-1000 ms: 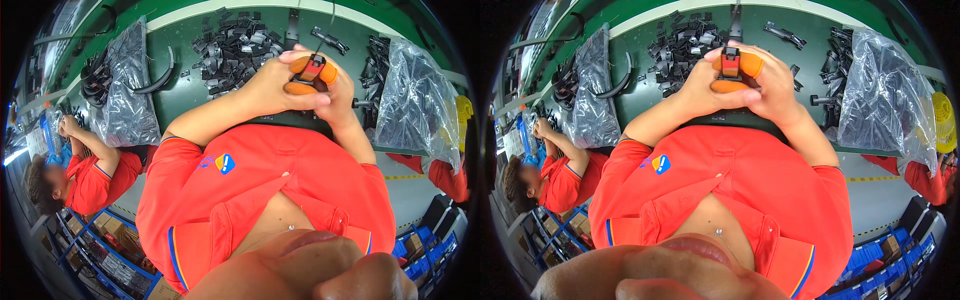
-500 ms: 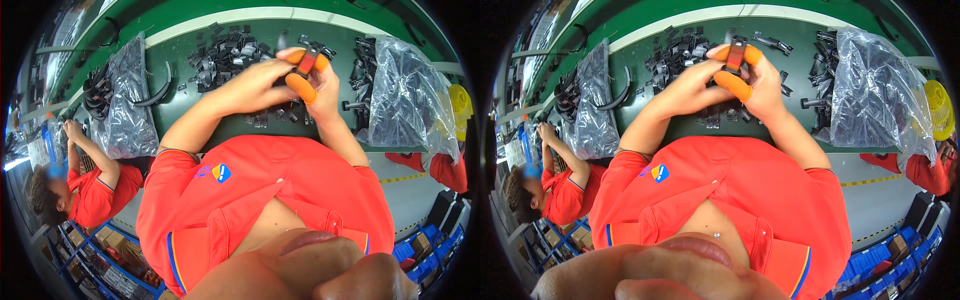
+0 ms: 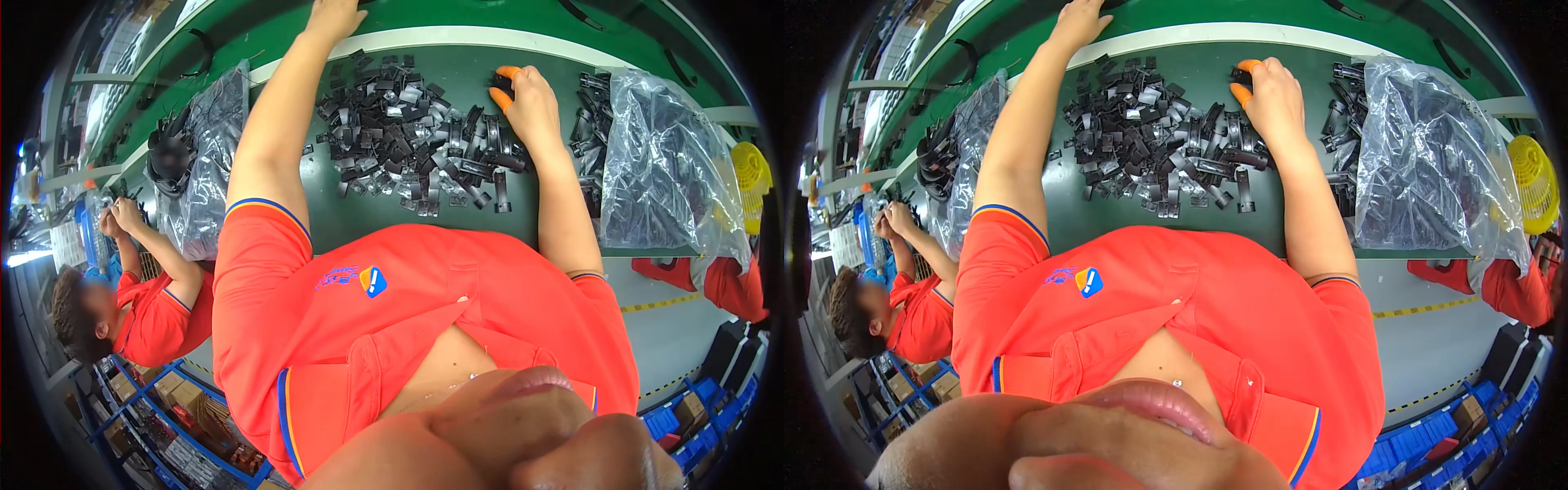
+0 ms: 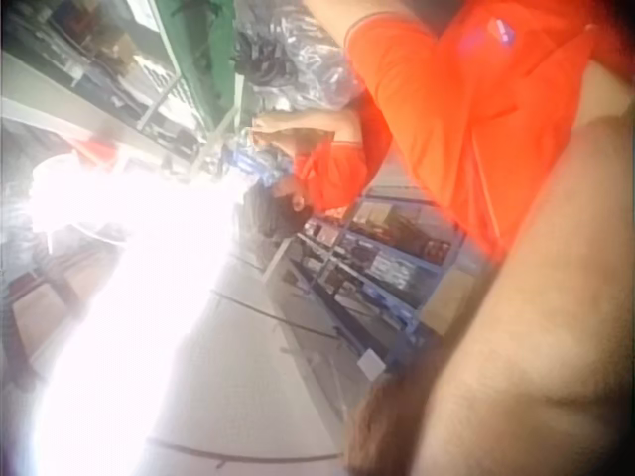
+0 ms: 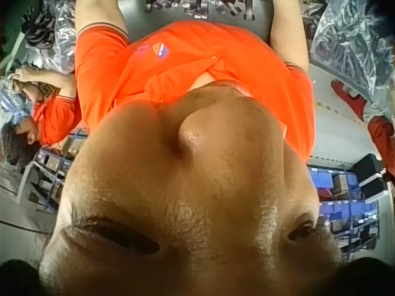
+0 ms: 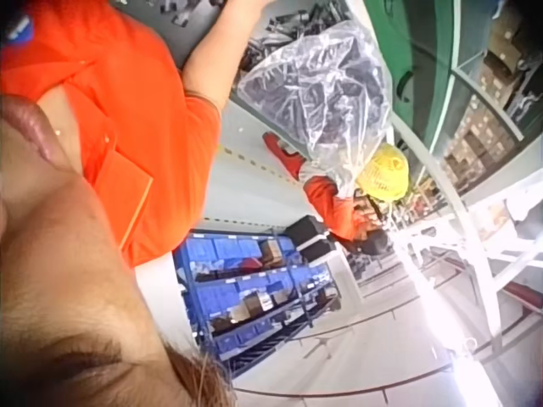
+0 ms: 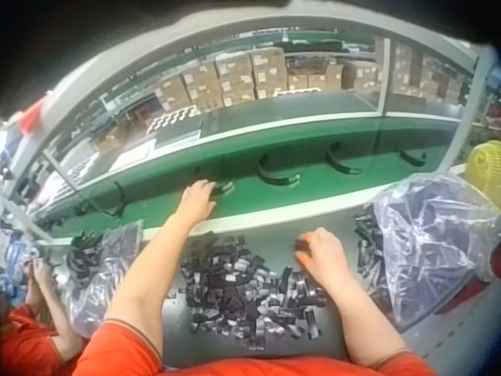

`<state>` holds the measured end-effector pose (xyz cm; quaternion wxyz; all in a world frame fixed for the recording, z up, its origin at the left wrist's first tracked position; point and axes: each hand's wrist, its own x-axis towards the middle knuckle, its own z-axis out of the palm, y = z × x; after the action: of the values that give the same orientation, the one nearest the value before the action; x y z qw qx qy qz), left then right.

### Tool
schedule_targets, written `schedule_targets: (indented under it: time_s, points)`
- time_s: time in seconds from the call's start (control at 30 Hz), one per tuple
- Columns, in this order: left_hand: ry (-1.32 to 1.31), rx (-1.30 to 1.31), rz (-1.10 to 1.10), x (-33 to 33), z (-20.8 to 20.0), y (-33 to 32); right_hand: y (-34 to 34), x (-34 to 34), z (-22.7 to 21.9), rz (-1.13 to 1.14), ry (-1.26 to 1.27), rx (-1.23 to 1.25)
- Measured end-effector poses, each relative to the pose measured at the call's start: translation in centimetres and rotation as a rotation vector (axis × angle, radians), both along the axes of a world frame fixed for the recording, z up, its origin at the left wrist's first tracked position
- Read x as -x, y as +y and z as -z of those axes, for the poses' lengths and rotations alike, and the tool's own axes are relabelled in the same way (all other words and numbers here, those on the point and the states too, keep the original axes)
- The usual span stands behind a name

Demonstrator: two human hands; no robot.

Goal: Assembling small black plastic industrial components with metal clips at a production workbench.

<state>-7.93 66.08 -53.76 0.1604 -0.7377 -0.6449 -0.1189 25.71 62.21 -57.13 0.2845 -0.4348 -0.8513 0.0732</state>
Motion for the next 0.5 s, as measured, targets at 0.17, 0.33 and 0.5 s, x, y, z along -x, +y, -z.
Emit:
schedule_targets:
  time_s: [0.17,0.33,0.5]
  points:
    - [-0.342,0.084,0.315,-2.3,-2.1,-4.8,-0.7,0.4,-0.5,-0.011,0.092,0.131]
    - [-0.676,0.481,0.237,-3.4,-5.4,-17.6,-1.2,-0.2,-0.9,0.084,0.489,0.349]
    - [-0.920,0.556,-0.355,-1.1,-3.9,-28.0,-2.4,-0.1,-1.6,0.008,0.751,0.475]
